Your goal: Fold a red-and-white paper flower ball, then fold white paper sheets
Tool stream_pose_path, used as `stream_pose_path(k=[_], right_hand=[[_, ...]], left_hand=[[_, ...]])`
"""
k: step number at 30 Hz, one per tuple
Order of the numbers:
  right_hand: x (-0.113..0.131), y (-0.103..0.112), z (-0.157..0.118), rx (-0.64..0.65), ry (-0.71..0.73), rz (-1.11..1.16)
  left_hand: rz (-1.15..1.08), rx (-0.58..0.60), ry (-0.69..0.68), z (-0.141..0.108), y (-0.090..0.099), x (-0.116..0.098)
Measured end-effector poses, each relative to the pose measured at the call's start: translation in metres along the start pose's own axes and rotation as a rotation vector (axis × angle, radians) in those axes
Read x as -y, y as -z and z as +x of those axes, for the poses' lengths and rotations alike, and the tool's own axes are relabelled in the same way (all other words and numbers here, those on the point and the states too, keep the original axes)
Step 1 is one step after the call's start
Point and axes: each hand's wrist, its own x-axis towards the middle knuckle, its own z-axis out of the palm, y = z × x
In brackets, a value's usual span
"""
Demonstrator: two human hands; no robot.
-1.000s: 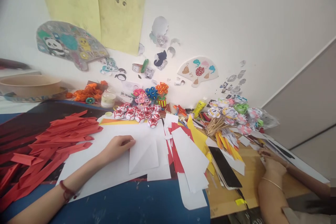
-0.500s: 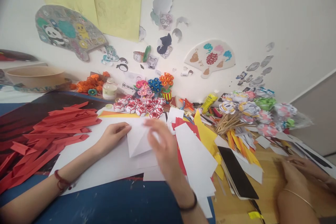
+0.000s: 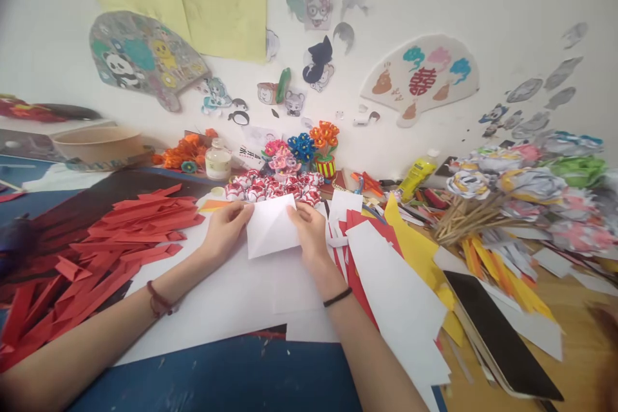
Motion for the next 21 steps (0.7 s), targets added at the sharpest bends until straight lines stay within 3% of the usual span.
stream_pose_path(k=[10,21], right_hand=[[-0.023,0.002,0.004,0.028,0.136,-0.193],[-0.021,0.003,0.002,-0.010,0.164,-0.247]], left_hand=[[0.048,-0.014,0.021,-0.001,-0.002,0.002],[0.102,-0.089,-0.017,-0.007,-0.001,-0.002]])
